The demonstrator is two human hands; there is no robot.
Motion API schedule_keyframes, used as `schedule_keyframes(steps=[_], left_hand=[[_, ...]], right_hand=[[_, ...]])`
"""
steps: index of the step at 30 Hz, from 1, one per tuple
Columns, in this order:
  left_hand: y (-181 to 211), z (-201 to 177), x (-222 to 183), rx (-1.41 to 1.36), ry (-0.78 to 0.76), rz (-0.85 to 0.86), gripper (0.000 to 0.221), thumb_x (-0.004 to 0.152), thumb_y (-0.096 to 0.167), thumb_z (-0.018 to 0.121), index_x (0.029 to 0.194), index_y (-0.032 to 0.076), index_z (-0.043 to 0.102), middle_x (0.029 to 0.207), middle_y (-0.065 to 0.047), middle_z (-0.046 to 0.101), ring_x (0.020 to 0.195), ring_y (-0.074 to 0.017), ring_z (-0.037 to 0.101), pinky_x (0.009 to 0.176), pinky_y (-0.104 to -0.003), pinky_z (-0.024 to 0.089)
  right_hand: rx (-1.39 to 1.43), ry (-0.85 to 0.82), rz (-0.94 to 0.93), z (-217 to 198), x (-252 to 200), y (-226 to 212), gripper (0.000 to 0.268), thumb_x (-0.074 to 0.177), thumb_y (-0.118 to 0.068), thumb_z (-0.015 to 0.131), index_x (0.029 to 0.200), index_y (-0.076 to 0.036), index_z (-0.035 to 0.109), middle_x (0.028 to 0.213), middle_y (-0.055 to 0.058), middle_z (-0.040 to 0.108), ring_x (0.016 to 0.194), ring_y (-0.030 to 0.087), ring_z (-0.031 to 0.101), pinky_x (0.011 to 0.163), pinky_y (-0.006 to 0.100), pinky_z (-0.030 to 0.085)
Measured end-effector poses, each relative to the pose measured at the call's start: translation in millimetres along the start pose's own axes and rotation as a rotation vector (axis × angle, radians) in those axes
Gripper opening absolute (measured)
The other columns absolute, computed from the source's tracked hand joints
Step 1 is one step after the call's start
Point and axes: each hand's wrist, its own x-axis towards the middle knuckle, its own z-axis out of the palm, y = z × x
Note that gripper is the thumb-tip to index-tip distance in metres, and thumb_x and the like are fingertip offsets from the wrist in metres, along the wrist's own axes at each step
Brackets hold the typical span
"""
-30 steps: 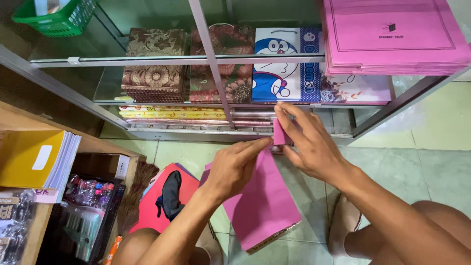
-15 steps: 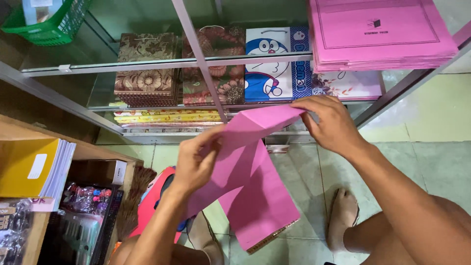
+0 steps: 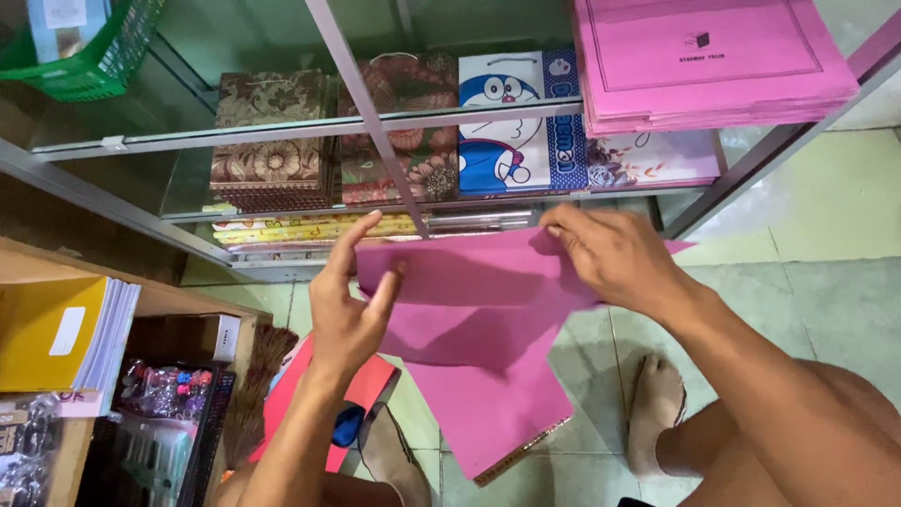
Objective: Organizing and stacking pink folders on a shelf in a stationery store.
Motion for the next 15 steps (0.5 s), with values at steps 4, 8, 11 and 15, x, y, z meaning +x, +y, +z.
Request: schedule_keyframes(steps=[4,8,11,15], left_hand=[[-44.8,1.1,-8.6,-0.237,0.002,-0.286,0.020,0.099,0.003,0.065,0.117,0.001,0.072,0.093,-0.003,0.075,0.077,-0.0051,0.063,0.062,-0.022,0.051],[-43.0,-8.9,2.8,-0.430,0.078,-0.388,0.009,0.101,0.010,0.067,0.105,0.002,0.068,0.084,-0.001,0.071,0.066,-0.0050,0.061,0.054,-0.022,0.048],[-61.1,-15.2,-0.2,-0.488,0.097,-0.369,0.009,0.103,0.010,0.067,0.106,0.001,0.068,0.089,-0.002,0.071,0.073,-0.0055,0.062,0.063,-0.022,0.050],[-47.7,-20.9,2.6,-0.461,0.045,-0.163,0.023,0.101,0.009,0.064,0.120,-0.003,0.065,0.116,-0.010,0.071,0.108,-0.0145,0.067,0.098,-0.029,0.053]], right_hand=[[-0.010,-0.023,0.047,-11.1,8.3,-2.2,0.019,0.096,-0.007,0.060,0.113,-0.009,0.067,0.088,0.014,0.074,0.078,0.033,0.073,0.065,0.042,0.056],[-0.055,-0.077,0.063,-24.5,4.8,20.0,0.032,0.087,-0.010,0.066,0.119,-0.008,0.067,0.097,0.015,0.075,0.084,0.034,0.072,0.074,0.044,0.056],[-0.129,-0.131,0.095,-32.8,0.1,39.1,0.043,0.081,-0.005,0.063,0.123,-0.009,0.069,0.103,0.016,0.074,0.091,0.036,0.070,0.082,0.046,0.055],[-0.149,-0.175,0.237,-43.6,-1.2,38.0,0.042,0.085,-0.002,0.057,0.122,-0.014,0.073,0.108,0.013,0.075,0.095,0.034,0.070,0.086,0.044,0.055]])
